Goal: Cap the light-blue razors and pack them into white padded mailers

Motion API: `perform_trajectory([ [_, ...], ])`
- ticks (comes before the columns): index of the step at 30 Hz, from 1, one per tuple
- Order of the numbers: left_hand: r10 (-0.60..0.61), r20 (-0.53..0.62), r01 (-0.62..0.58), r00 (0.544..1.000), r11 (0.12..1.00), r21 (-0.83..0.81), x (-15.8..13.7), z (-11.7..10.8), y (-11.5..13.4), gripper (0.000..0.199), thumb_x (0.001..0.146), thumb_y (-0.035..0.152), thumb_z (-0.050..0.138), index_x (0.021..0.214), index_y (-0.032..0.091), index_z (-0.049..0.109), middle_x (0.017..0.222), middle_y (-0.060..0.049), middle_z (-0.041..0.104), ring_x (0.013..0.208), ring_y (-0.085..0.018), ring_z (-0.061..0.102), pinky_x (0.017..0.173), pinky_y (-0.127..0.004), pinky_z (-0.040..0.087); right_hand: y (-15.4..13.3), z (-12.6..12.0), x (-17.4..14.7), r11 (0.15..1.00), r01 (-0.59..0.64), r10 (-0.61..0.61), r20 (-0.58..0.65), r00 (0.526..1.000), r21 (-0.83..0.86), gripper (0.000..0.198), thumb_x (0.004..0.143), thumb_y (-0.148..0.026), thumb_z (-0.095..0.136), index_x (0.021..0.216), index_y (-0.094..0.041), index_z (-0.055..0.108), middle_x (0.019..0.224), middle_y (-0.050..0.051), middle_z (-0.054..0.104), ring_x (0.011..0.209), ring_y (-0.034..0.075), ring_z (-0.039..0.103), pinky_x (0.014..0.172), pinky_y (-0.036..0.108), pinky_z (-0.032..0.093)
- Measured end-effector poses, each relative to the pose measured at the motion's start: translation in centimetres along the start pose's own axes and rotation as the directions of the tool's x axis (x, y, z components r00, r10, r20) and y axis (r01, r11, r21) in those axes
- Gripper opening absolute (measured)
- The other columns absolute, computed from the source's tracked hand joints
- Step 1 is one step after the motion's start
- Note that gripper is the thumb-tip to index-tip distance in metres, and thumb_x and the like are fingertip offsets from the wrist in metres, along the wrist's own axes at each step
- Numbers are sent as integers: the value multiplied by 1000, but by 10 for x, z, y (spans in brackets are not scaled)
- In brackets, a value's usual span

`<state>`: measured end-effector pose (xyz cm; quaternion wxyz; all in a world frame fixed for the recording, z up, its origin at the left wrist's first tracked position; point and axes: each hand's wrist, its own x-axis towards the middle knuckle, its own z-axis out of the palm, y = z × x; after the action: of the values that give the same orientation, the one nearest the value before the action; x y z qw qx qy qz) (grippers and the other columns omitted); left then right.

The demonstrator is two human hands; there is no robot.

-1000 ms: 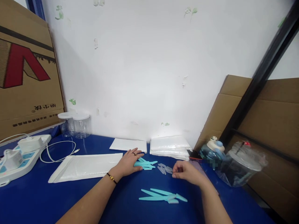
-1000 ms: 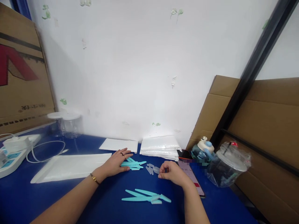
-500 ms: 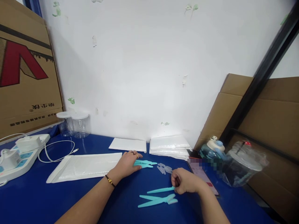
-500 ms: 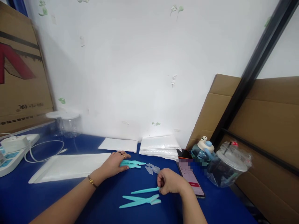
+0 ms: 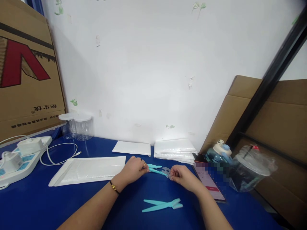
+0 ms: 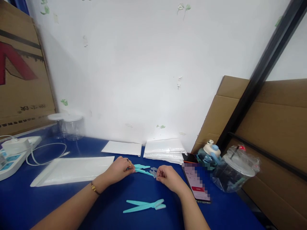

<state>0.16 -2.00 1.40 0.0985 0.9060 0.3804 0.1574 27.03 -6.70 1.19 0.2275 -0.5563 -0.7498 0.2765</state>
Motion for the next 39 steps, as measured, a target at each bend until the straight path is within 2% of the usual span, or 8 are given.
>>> perform_trajectory([
  [6,-115,-36,116,993,992,39,-4,-6,-23,16,77,34,56,81,25,68,86,1,69,84,-19,58,76,-30,34,-3,-11,-4,999,-30,23,-135,991,-45,9,71,-24,62,75,-16,64,65,0,57,59,12,48,53,20,36],
  [11,-112,-107,111,988,994,-21,-5,-10,-11,21,73,38,62,88,24,66,89,-1,66,92,-21,55,78,-29,36,-6,-11,-19,998,15,-33,334,942,56,31,53,-37,79,72,-16,66,60,-3,55,53,10,48,47,18,34],
  [15,-46,-2,45,999,981,-190,-10,-16,10,26,76,45,58,86,23,67,85,0,65,79,-16,57,69,-24,38,-2,-5,-19,999,33,-42,425,904,30,27,52,-35,79,65,-16,65,57,-3,54,49,8,46,45,18,32],
  [19,93,159,-47,983,961,-271,-14,-8,26,33,77,51,57,92,25,68,79,1,66,68,-14,57,56,-22,35,-5,-2,-15,989,-6,-38,302,953,145,23,61,-34,75,68,-15,64,58,-2,55,52,10,48,48,19,35],
  [23,148,160,-111,976,969,-221,-11,5,24,27,83,45,51,88,25,69,78,0,68,68,-15,57,57,-23,34,-8,-2,-11,970,4,-33,116,993,241,24,65,-36,72,67,-15,61,60,-2,56,55,10,48,51,20,36],
  [29,5,35,-6,999,1000,21,-4,1,5,24,85,31,48,75,23,68,79,-1,69,79,-18,57,69,-28,34,11,-3,1,989,-56,62,-37,997,134,23,68,-36,68,66,-15,58,55,-2,53,50,9,44,47,19,32],
  [34,-117,-66,124,991,986,110,-4,-3,-4,19,81,27,52,94,26,67,93,-3,67,91,-22,54,76,-31,35,10,-8,0,996,-47,30,-226,974,-71,21,63,-32,70,75,-17,63,75,1,59,63,12,49,55,21,38],
  [39,-127,-146,136,981,990,49,-6,-2,1,26,76,24,58,102,27,64,101,-3,63,101,-23,50,83,-33,36,2,-8,-13,1000,19,-17,257,966,-4,25,55,-32,77,71,-17,65,68,-2,55,59,10,49,51,19,36],
])
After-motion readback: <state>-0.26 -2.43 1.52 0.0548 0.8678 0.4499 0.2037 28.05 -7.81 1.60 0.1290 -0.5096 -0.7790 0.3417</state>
